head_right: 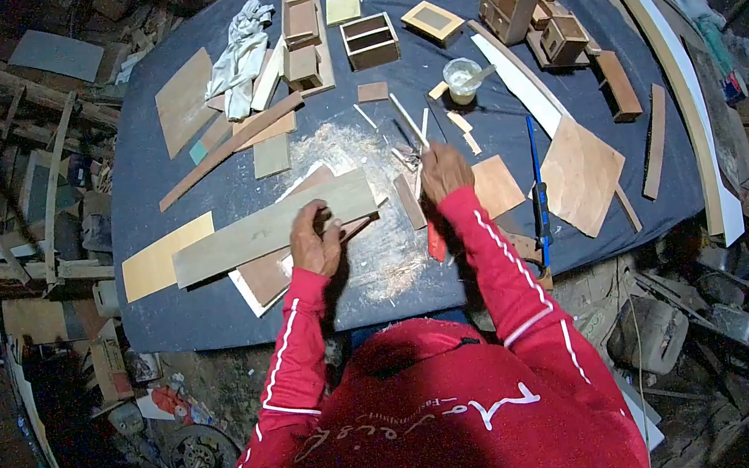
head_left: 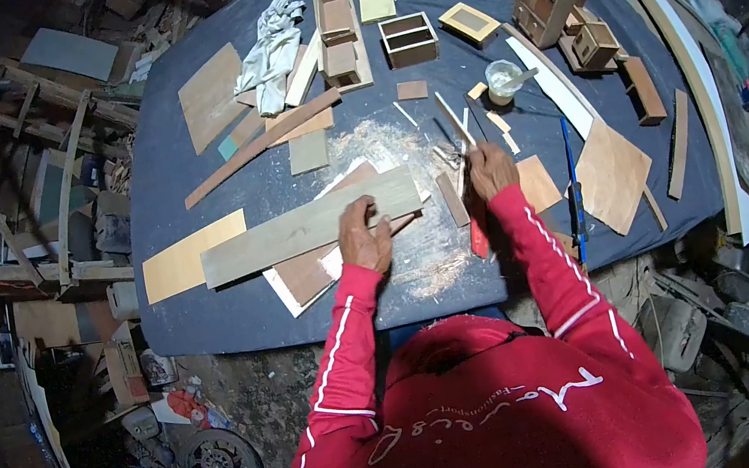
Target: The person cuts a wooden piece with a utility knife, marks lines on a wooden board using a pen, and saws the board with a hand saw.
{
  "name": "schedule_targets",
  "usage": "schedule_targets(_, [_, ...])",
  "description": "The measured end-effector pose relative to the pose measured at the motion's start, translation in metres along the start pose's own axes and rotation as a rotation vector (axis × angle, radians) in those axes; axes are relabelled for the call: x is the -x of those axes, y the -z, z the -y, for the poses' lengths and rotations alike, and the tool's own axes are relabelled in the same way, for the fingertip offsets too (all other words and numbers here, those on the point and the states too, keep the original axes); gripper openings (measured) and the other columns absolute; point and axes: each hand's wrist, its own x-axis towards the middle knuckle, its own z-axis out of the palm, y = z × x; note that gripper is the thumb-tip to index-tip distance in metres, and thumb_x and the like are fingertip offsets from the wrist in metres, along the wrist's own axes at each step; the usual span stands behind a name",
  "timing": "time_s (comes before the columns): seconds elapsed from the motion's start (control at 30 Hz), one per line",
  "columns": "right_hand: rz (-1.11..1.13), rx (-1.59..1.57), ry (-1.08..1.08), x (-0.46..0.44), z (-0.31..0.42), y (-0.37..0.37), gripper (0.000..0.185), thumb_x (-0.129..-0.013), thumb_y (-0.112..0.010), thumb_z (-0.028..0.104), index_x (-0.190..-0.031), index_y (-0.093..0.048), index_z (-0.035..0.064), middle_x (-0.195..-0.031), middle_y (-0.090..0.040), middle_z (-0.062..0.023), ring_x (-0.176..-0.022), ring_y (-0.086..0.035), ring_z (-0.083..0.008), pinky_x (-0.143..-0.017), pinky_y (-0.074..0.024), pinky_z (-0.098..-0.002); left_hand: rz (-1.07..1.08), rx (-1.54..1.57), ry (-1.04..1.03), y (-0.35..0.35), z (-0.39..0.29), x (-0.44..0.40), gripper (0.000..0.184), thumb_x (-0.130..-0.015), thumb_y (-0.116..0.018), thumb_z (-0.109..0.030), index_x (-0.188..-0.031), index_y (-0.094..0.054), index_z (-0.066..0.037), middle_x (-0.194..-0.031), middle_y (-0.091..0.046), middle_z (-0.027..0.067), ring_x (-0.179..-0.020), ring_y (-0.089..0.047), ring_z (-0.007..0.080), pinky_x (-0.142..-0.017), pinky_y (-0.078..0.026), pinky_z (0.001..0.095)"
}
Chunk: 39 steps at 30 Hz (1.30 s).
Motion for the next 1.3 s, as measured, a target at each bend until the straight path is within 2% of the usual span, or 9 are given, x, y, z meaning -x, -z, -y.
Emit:
schedule_targets(0.17, [0.010,0.230,0.033,-0.023,0.006,-0.011,0.031,-0.088,-0.056,0.023,-0.110,-0.065,0.0032,-0.108,-0.059,-0.0226,-0.098,-0.060,-0.0415,-0.077,-0.0503,-0.0508,0.172,-0.196,-0.034,0.045,0.034,-0.015,0.060,-0.072,-0.074,-0.017,-0.125,-0.050,-0.001,-0.125,-0.053,0.0215,-0.118,-0.049,0.0419,-0.104,-0.039,0.0442])
schedule_targets(0.23, [-0.293,0.328,0.244,-0.008,0.025,-0.008,0.032,-0.083,-0.059,0.017,-0.113,-0.064,0.0044,-0.119,-0.055,-0.0196,-0.108,-0.055,-0.0377,-0.082,-0.0505,-0.0485,0.291,-0.254,0.011,0.056,0.055,-0.021,0.073,-0.072,-0.078,-0.029,-0.133,-0.047,-0.005,-0.138,-0.046,0.0188,-0.131,-0.040,0.0417,-0.109,-0.031,0.0582])
schedule_targets(0.33, [-0.071,-0.014,0.296,0.029,0.050,-0.018,0.029,-0.084,-0.056,0.011,-0.112,-0.063,0.0055,-0.123,-0.053,-0.0139,-0.108,-0.054,-0.0374,-0.090,-0.0492,-0.0471,0.482,-0.490,0.093,0.068,0.068,-0.029,0.088,-0.072,-0.076,-0.051,-0.144,-0.042,-0.013,-0.149,-0.038,0.0129,-0.141,-0.030,0.0399,-0.112,-0.020,0.0675])
schedule_targets(0.43, [0.233,0.304,0.516,0.067,0.086,-0.027,0.048,-0.094,-0.050,0.030,-0.138,-0.050,0.0114,-0.143,-0.046,-0.0085,-0.131,-0.042,-0.0358,-0.107,-0.0344,-0.0600,0.567,-0.552,0.047,0.070,0.079,-0.033,0.095,-0.073,-0.071,-0.064,-0.150,-0.037,-0.020,-0.153,-0.035,0.0082,-0.145,-0.024,0.0384,-0.113,-0.013,0.0708])
schedule_targets(0.57, [0.246,0.429,0.283,0.057,0.078,-0.055,0.057,-0.097,-0.045,0.036,-0.148,-0.038,0.0112,-0.154,-0.036,-0.0042,-0.141,-0.030,-0.0368,-0.108,-0.0233,-0.0711,0.497,-0.547,-0.036,0.066,0.092,-0.024,0.096,-0.072,-0.069,-0.068,-0.149,-0.039,-0.020,-0.152,-0.036,0.0082,-0.143,-0.025,0.0379,-0.113,-0.012,0.0706])
schedule_targets(0.7, [0.191,0.315,0.096,0.038,0.061,-0.057,0.058,-0.097,-0.047,0.032,-0.146,-0.037,0.0035,-0.152,-0.037,-0.0127,-0.139,-0.031,-0.0397,-0.109,-0.0319,-0.0597,0.412,-0.495,-0.063,0.064,0.096,-0.020,0.092,-0.073,-0.071,-0.064,-0.147,-0.043,-0.016,-0.149,-0.040,0.0105,-0.141,-0.029,0.0395,-0.113,-0.010,0.0695])
schedule_targets(0.97, [0.075,0.133,0.273,0.081,0.074,-0.045,0.047,-0.091,-0.054,0.018,-0.133,-0.051,-0.0023,-0.134,-0.053,-0.0223,-0.127,-0.047,-0.0404,-0.108,-0.0382,-0.0448,0.365,-0.508,-0.056,0.057,0.089,-0.020,0.088,-0.075,-0.069,-0.065,-0.143,-0.047,-0.015,-0.146,-0.043,0.0088,-0.137,-0.034,0.0371,-0.110,-0.012,0.0709])
schedule_targets(1.07, [-0.134,0.022,0.094,0.087,0.054,-0.014,0.033,-0.083,-0.056,0.007,-0.115,-0.060,0.0017,-0.116,-0.060,-0.0200,-0.109,-0.054,-0.0395,-0.098,-0.0438,-0.0452,0.341,-0.541,0.011,0.049,0.086,-0.019,0.085,-0.076,-0.070,-0.063,-0.143,-0.046,-0.016,-0.146,-0.042,0.0095,-0.137,-0.033,0.0366,-0.107,-0.015,0.0738])
schedule_targets(1.3, [-0.242,0.175,-0.301,0.077,-0.045,0.058,0.025,-0.087,-0.062,0.021,-0.103,-0.071,0.0031,-0.099,-0.070,-0.0209,-0.095,-0.065,-0.0400,-0.085,-0.0512,-0.0459,0.356,-0.541,0.037,0.036,0.063,-0.024,0.082,-0.079,-0.069,-0.061,-0.143,-0.046,-0.015,-0.147,-0.040,0.0116,-0.138,-0.032,0.0369,-0.108,-0.013,0.0746])
